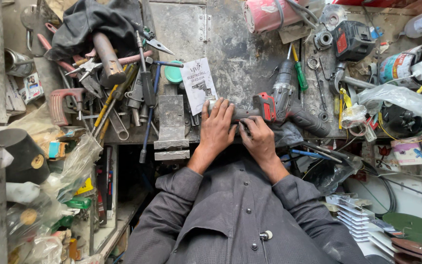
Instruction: The person rummages through a box of screws on a cluttered workbench, then picks up a cordless drill and handles its red battery pack, working on it with a small hand tool. They then pick up a pink angle grinder, work on its head, and finally handle a hose and small components on the bench.
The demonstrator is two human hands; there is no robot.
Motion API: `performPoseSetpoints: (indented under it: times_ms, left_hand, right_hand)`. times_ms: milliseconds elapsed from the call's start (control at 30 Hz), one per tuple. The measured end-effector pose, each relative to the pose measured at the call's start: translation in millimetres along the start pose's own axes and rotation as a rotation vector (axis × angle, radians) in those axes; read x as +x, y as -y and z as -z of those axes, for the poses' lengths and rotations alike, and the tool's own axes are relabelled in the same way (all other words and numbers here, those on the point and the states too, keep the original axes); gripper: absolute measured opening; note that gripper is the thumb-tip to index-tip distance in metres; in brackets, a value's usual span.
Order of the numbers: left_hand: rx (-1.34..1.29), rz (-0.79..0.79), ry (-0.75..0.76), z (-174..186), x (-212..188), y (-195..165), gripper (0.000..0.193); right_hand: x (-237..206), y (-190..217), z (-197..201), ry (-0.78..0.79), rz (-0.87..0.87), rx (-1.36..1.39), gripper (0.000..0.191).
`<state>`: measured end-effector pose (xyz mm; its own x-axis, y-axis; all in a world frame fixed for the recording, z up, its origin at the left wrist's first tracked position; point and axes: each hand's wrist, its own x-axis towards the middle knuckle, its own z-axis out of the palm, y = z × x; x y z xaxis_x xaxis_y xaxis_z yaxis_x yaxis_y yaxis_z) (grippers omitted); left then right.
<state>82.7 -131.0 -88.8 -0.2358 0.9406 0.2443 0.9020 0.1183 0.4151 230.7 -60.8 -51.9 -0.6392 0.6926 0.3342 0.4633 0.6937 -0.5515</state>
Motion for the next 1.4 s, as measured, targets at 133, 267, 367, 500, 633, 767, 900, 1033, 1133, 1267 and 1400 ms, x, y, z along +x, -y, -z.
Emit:
performPoseSetpoints:
  times_ms: [133, 267, 367, 500, 633, 767, 900, 1033, 1133, 1267, 1400]
  left_hand:
    - [0.003, 0.006, 0.012, 1, 0, 0, 0.068]
    - [0.009, 0.008, 0.015, 1, 1, -1, 0.067]
    - [-0.011, 0.027, 0.001, 0, 2, -2, 0.064]
    - [-0.005, 0.032, -0.015, -2, 2, -3, 0.061]
    - [-0.004, 0.029, -0.024, -1, 2, -3, 0.061]
    - [-0.007, 0.038, -0.007, 1, 2, -4, 0.062]
    - [-0.020, 0.029, -0.004, 2, 3, -4, 0.067]
    - [-0.017, 0.029, -0.021, 0, 3, -4, 0.067]
    - [0.005, 0.033, -0.017, -2, 2, -5, 0.065]
    - [0.013, 0.033, -0.016, -2, 2, -5, 0.064]
    - [0.011, 0.035, -0.021, -1, 3, -6, 0.064]
  right_hand:
    - [-4, 2, 3, 0.010, 0.018, 0.028, 0.018]
    - [-14, -14, 29, -0.131, -0.012, 0.067, 0.016]
    - [-10, -60, 64, -0.186, -0.185, -0.131, 0.038]
    - [3, -119, 74, 0.109, -0.060, -0.406, 0.093]
    - [9, -137, 59, 0.229, -0.132, -0.400, 0.096]
    - [21, -134, 61, 0.349, -0.342, -0.304, 0.094]
    - [30, -127, 81, 0.346, -0.309, -0.293, 0.091]
    - [31, -136, 110, 0.340, -0.321, -0.261, 0.096]
    - [16, -150, 140, 0.317, -0.344, -0.059, 0.084]
    - [-16, -154, 194, 0.271, -0.486, 0.262, 0.061]
    - [-42, -128, 261, 0.263, -0.520, 0.236, 0.055]
